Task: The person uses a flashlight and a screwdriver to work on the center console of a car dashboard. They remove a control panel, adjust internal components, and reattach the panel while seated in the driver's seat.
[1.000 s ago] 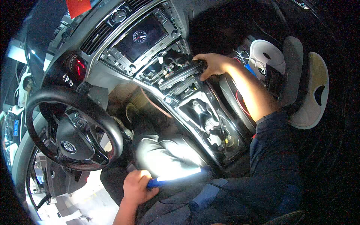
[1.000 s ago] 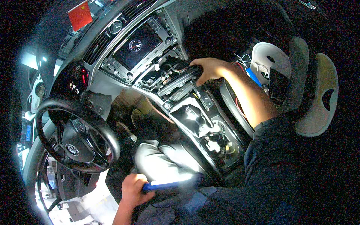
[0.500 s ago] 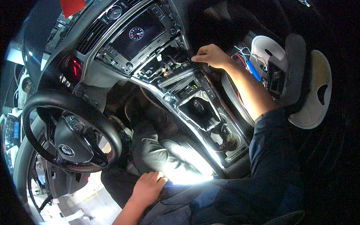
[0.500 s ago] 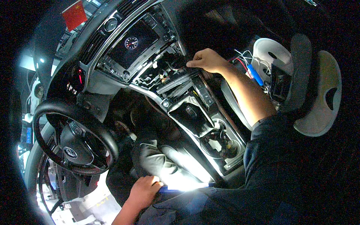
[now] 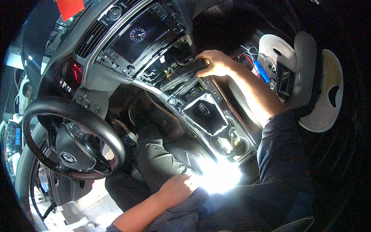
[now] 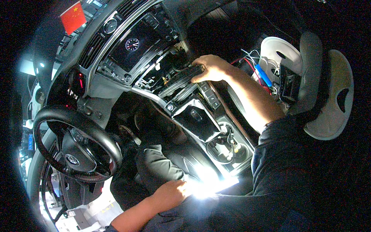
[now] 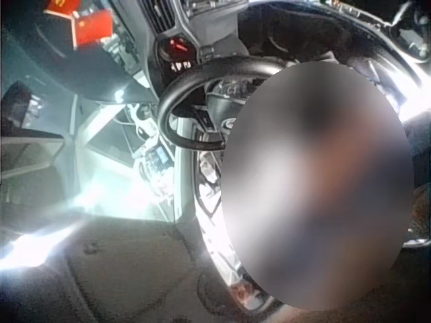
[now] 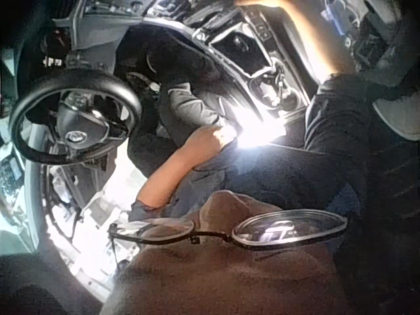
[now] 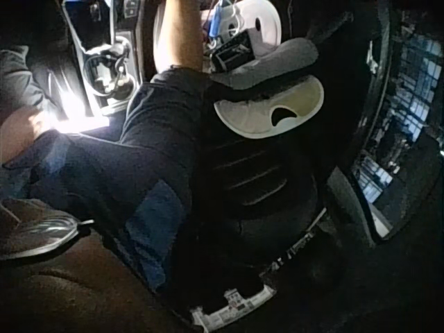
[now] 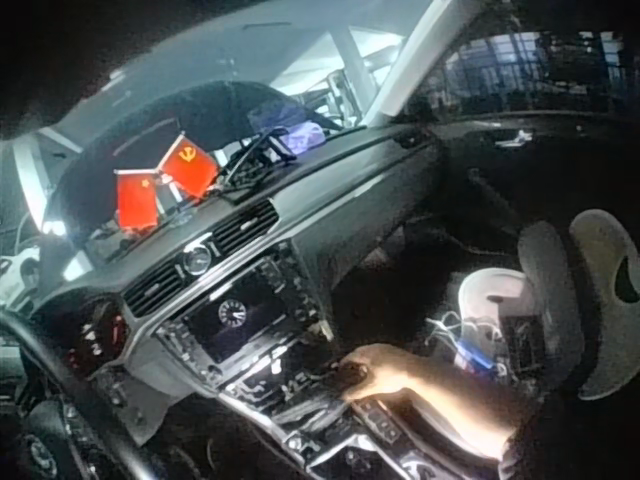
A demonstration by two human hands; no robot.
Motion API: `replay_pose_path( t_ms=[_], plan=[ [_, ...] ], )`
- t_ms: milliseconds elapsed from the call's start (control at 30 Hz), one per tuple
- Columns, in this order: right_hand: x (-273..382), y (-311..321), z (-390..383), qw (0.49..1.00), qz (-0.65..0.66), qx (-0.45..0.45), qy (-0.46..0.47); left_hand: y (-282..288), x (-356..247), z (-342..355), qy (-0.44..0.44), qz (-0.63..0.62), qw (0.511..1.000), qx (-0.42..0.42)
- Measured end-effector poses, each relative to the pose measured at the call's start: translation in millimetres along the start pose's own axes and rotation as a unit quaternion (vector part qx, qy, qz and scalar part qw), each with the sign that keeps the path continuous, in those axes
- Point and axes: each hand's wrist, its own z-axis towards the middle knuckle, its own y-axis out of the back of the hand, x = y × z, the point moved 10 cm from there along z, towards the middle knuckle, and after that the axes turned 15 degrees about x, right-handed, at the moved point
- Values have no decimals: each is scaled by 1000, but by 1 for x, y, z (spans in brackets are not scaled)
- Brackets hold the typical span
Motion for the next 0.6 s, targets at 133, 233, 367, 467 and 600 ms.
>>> replay_pose_path(
  t_ms=[133, 233, 367, 467, 600],
  plan=[
    [-30, -10, 2, 979, 193, -7, -59, 20, 12, 12, -37, -154, 986, 43],
    [-44, -13, 7, 962, 265, -39, -59, 49, 50, 18, -28, -304, 952, 22],
    [-57, -5, 10, 974, 185, -71, -112, 85, 135, 14, 73, -466, 873, -125],
    [-56, 3, 13, 971, 186, -96, -113, 104, 203, 16, 111, -577, 743, -320],
    [-56, 8, 18, 964, 209, -123, -109, 116, 257, 21, 25, -662, 560, -498]
  ],
)
